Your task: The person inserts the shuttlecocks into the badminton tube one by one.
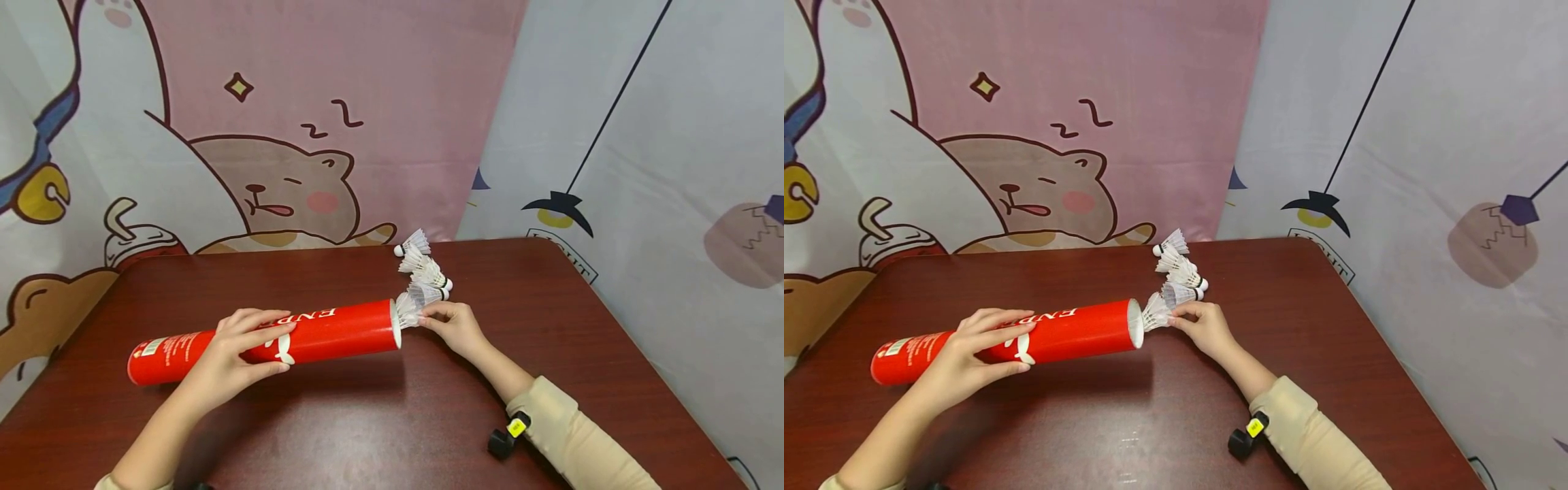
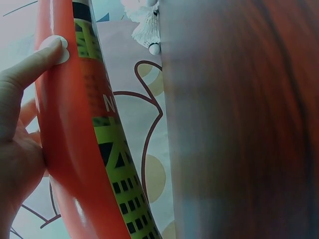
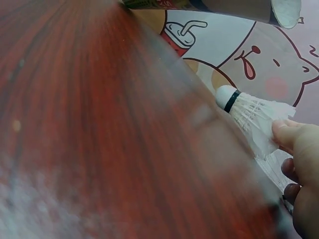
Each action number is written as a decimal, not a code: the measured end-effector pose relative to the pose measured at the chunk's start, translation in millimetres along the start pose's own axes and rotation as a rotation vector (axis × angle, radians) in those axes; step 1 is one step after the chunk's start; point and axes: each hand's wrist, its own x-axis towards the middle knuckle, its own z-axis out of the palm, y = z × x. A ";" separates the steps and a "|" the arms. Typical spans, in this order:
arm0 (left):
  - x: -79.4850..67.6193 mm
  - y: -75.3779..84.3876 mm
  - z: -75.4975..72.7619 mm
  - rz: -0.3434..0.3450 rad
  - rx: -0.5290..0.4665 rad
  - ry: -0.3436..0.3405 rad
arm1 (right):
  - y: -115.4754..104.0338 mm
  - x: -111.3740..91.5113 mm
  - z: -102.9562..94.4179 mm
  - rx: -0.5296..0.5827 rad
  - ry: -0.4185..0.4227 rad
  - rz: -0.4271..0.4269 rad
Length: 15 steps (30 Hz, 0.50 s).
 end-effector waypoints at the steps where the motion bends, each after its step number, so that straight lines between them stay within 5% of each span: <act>1: 0.0 -0.1 -0.1 0.000 0.000 0.001 | -1.3 0.1 -0.4 -0.004 0.005 -0.003; 15: -1.1 -0.8 0.1 -0.015 -0.005 0.003 | -18.7 -1.4 -4.6 0.022 0.055 -0.068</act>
